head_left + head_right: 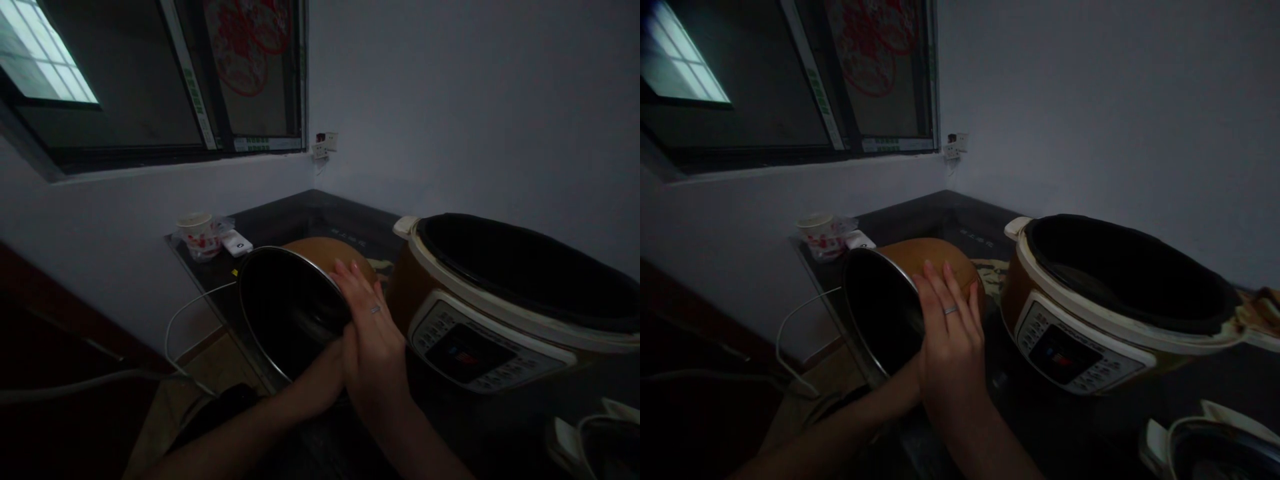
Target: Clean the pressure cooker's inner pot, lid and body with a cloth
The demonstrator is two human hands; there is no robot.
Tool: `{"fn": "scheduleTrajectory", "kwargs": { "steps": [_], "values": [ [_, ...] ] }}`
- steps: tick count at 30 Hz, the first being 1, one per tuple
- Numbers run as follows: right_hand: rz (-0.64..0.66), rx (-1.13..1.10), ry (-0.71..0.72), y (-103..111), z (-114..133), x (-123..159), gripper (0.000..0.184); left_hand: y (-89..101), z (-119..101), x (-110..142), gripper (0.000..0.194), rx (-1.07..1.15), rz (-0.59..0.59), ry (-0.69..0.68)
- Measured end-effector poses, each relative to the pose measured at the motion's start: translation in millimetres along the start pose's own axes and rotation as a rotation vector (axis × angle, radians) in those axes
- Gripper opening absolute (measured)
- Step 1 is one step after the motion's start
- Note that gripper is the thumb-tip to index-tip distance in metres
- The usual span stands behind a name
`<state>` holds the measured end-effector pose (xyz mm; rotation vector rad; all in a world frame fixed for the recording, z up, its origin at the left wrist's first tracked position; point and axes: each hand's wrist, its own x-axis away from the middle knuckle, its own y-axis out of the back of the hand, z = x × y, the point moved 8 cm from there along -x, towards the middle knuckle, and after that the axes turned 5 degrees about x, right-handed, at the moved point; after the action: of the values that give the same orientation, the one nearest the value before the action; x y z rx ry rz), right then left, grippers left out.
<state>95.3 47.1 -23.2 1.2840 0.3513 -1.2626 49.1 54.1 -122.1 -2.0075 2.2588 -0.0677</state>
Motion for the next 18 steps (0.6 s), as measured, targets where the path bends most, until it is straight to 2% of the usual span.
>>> {"fn": "scheduleTrajectory", "kwargs": {
  "steps": [3,5,7,10,13,18],
  "values": [
    [-0.022,0.0,-0.035,-0.3,-3.6,0.2,0.065,-4.6,-7.2,-3.9,0.053,0.238,-0.112,0.014],
    [-0.038,-0.005,-0.056,0.5,-6.1,-1.1,0.059,-7.6,-13.6,-3.3,0.054,0.211,-0.101,-0.01],
    [-0.046,-0.004,-0.071,1.4,-8.5,-3.0,0.054,-10.7,-18.8,1.1,0.051,0.118,-0.032,-0.049],
    [-0.049,0.0,-0.098,3.6,-13.4,-6.3,0.047,-13.9,-20.8,13.6,0.047,-0.085,0.084,-0.086],
    [-0.056,-0.013,-0.138,7.1,-21.4,-9.1,0.044,-14.1,-16.9,26.9,0.047,-0.4,0.149,-0.135],
    [-0.048,-0.043,-0.192,10.7,-35.6,-12.5,0.04,-3.0,13.8,37.0,0.065,-0.95,0.191,-0.181]
  ]
}}
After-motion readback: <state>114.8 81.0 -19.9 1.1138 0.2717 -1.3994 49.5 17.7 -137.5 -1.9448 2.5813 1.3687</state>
